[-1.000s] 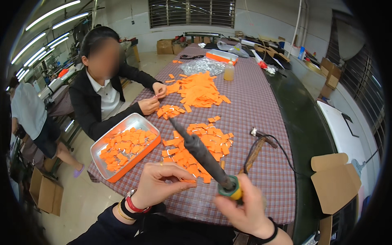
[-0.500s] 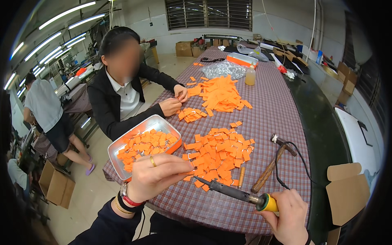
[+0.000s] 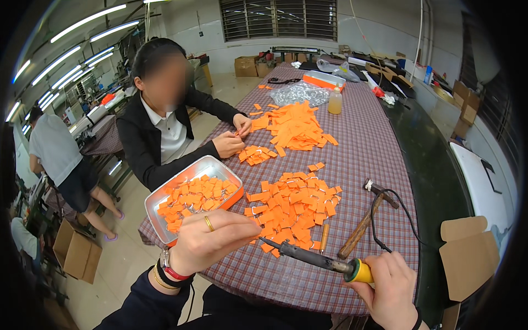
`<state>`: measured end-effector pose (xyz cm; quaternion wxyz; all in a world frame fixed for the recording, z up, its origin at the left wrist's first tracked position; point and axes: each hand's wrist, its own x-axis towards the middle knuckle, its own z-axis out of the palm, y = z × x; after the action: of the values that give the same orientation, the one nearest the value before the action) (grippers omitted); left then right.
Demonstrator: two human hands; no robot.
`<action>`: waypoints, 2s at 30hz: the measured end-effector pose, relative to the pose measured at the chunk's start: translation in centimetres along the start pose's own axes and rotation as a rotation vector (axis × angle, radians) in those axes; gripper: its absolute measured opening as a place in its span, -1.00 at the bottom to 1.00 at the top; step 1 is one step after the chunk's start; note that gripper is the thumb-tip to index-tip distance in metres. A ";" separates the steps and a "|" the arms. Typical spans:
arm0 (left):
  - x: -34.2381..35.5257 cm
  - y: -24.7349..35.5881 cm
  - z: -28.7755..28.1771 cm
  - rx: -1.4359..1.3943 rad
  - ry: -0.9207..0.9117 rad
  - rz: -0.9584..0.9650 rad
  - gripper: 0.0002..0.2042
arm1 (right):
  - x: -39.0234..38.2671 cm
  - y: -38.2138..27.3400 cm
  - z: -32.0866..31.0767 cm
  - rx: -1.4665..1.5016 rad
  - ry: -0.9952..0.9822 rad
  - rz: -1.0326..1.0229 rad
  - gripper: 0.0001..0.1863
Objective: The recorder uses a heated edge-finishing tool to seal or burnish the edges of several small orange leather pieces.
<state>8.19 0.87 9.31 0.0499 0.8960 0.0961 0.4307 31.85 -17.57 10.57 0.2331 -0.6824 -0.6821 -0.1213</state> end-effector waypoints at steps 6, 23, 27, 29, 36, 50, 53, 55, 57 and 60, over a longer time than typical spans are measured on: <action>-0.1 0.3 0.1 0.085 -0.030 0.033 -0.80 | 0.1 -0.8 -0.5 -0.126 0.031 0.003 -0.59; -2.2 -0.4 3.2 -0.951 0.014 -0.894 -0.89 | -1.5 1.4 0.1 0.641 0.113 0.554 -0.93; -2.5 -0.3 3.0 -1.033 -0.068 -0.968 -0.88 | -2.0 1.9 1.1 0.709 0.074 0.515 -0.89; -2.7 -0.2 2.1 -1.021 -0.012 -0.942 -0.90 | -2.1 1.6 1.1 0.900 0.027 0.595 -0.84; -7.6 -6.3 -3.2 -0.305 0.275 -0.959 -0.88 | -4.5 1.3 0.2 1.214 -0.030 0.739 -0.85; -5.3 -5.6 3.8 -0.036 -0.261 -0.501 -0.84 | -4.2 -1.7 3.7 1.346 0.027 0.872 -0.70; -4.0 -6.7 7.4 0.005 -0.480 -0.490 -0.86 | -3.9 -1.7 4.1 1.370 -0.033 0.808 -0.73; -4.0 -7.9 8.4 0.098 -0.456 -0.525 -0.85 | -3.8 -2.0 4.0 1.363 -0.036 0.838 -0.73; -4.1 -9.0 9.2 0.087 -0.520 -0.548 -0.81 | -3.6 -2.2 3.9 1.359 -0.023 0.862 -0.73; -4.0 -8.6 9.7 0.133 -0.504 -0.520 -0.78 | -3.8 -1.5 3.8 1.367 -0.081 0.888 -0.79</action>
<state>12.22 8.32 -1.25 0.1213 0.9208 0.3332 0.1623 29.62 -19.07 5.68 0.5996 -0.5999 -0.2793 0.4501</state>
